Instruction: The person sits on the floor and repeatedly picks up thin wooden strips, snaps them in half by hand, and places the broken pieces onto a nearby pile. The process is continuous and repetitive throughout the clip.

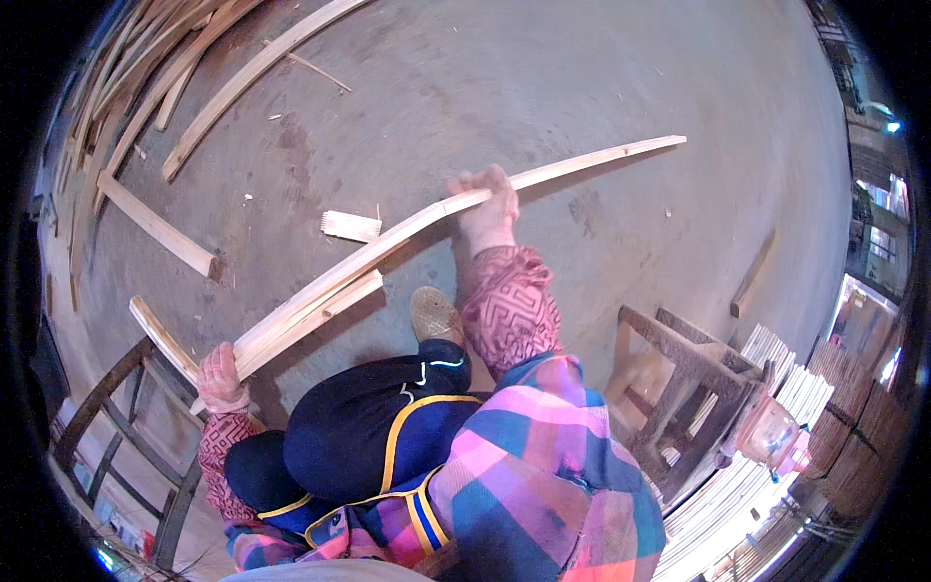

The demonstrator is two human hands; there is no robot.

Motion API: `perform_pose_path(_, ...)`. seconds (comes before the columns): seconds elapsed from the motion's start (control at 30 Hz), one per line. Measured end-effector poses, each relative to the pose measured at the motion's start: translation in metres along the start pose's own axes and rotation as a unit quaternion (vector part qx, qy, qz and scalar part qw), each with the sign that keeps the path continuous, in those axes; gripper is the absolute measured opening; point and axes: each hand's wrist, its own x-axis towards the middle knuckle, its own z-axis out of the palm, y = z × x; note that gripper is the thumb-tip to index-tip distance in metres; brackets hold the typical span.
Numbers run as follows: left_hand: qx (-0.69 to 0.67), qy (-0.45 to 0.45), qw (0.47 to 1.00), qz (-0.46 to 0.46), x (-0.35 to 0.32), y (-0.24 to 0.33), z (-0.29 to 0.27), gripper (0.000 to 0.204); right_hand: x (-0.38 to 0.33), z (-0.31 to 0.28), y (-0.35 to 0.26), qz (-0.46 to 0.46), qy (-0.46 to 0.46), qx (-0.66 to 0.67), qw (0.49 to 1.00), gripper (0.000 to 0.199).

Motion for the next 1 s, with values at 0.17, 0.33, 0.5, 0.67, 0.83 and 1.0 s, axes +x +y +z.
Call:
perform_pose_path(0.17,-0.008,-0.053,0.998,-0.034,0.004,0.001,-0.012,0.048,0.004,-0.022,-0.003,0.01,-0.006,0.033,0.999,0.015)
perform_pose_path(0.33,0.051,0.02,0.997,0.055,0.012,-0.028,-0.023,0.037,0.042,-0.085,-0.018,0.131,-0.38,-0.041,0.915,0.055)
perform_pose_path(0.5,-0.016,-0.037,0.999,0.024,0.016,-0.024,-0.031,0.042,0.048,-0.066,-0.017,0.188,-0.464,0.01,0.866,0.052)
perform_pose_path(0.67,-0.043,-0.22,0.957,-0.186,-0.043,0.003,-0.017,0.053,0.047,0.022,-0.005,-0.305,0.026,-0.235,0.922,0.016)
perform_pose_path(0.83,-0.213,-0.263,0.851,-0.401,-0.027,0.021,-0.013,0.046,0.052,-0.013,-0.035,-0.202,-0.214,-0.179,0.939,0.034)
perform_pose_path(1.0,-0.291,-0.32,0.818,-0.38,0.061,0.024,-0.023,0.054,-0.015,-0.051,0.044,-0.072,-0.027,-0.416,0.906,0.051)
